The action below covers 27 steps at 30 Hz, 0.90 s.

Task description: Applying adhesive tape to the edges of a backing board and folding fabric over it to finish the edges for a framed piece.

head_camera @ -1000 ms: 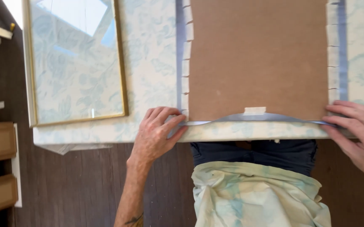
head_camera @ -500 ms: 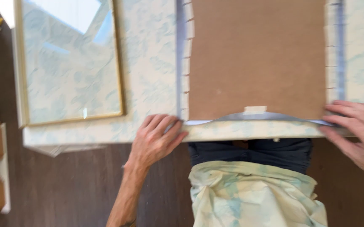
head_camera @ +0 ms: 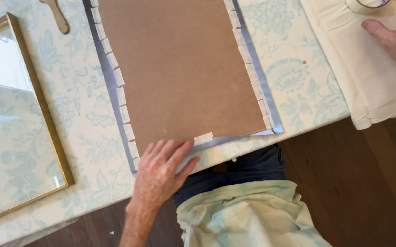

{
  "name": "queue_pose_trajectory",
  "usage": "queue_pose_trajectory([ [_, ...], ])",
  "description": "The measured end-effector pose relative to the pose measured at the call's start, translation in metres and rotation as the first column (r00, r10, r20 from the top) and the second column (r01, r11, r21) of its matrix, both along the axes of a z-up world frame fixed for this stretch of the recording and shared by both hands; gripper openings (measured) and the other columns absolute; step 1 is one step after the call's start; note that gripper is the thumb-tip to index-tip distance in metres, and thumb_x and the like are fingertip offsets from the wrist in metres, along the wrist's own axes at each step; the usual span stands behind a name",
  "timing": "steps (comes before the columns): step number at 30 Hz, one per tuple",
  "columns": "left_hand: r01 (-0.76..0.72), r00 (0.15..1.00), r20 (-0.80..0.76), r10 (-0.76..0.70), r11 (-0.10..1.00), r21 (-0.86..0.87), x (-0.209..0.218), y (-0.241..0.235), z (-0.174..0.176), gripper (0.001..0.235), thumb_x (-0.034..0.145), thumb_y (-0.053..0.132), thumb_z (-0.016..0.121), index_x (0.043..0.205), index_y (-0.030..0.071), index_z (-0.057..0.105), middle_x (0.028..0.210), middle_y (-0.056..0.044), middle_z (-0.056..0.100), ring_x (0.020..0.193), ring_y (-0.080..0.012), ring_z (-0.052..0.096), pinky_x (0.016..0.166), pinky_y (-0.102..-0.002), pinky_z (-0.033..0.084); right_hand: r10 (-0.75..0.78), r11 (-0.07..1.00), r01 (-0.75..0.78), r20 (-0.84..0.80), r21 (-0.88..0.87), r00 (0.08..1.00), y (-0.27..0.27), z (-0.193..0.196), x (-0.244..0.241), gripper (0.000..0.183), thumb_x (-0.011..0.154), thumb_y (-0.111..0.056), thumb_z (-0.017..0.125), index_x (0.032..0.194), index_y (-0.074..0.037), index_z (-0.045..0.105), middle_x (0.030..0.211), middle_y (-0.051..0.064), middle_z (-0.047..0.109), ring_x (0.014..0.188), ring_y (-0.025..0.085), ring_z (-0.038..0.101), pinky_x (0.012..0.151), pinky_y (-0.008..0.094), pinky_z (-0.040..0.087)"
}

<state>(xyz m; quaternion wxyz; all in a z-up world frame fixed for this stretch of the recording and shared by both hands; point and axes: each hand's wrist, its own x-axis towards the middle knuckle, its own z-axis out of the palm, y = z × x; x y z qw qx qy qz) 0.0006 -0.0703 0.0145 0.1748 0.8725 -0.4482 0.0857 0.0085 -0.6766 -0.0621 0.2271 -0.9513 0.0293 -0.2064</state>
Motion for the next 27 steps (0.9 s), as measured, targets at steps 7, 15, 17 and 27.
queue_pose_trajectory([
  [7,-0.013,1.000,-0.021,0.011,0.990,-0.138,-0.008,-0.023,0.004,0.024,0.096,0.022,0.076,0.114,0.008,0.067,0.103,-0.005,0.069,0.086,-0.0241,0.065,0.070,-0.038,0.051,-0.037,0.903,0.016,-0.040,-0.430,0.999,0.022,0.036,0.014,0.030,0.106,-0.015,0.087,0.132,-0.002,0.082,0.121,0.016,0.080,0.111,0.029,0.072,0.106,0.049,0.045],
  [15,-0.247,0.893,-0.451,-0.004,0.831,-0.498,-0.007,-0.063,0.031,0.017,0.092,0.017,0.075,0.106,0.010,0.070,0.098,-0.003,0.075,0.088,-0.0172,0.074,0.081,-0.029,0.058,0.189,0.959,-0.156,0.125,-0.235,0.974,0.139,0.076,-0.004,0.009,0.109,0.001,0.082,0.116,0.003,0.078,0.110,0.017,0.078,0.102,0.028,0.073,0.108,0.046,0.055],
  [17,-0.549,0.533,-0.841,-0.097,0.716,-0.431,-0.001,-0.077,0.037,0.041,0.088,0.021,0.075,0.127,0.009,0.069,0.120,-0.005,0.078,0.104,-0.0141,0.072,0.097,-0.027,0.058,0.361,0.881,-0.222,0.292,-0.417,0.886,0.181,0.055,-0.016,0.029,0.100,-0.023,0.083,0.120,-0.004,0.077,0.105,0.013,0.067,0.098,0.028,0.061,0.078,0.039,0.059],
  [27,-0.557,0.649,-0.689,-0.322,0.414,-0.719,-0.021,-0.093,0.028,0.042,0.088,0.004,0.080,0.128,-0.001,0.069,0.103,-0.016,0.078,0.105,-0.0221,0.075,0.093,-0.038,0.061,0.555,0.824,-0.398,0.430,-0.404,0.712,0.296,0.094,-0.040,0.014,0.092,-0.004,0.080,0.095,-0.018,0.081,0.111,0.001,0.077,0.103,0.021,0.064,0.090,0.036,0.050],
])
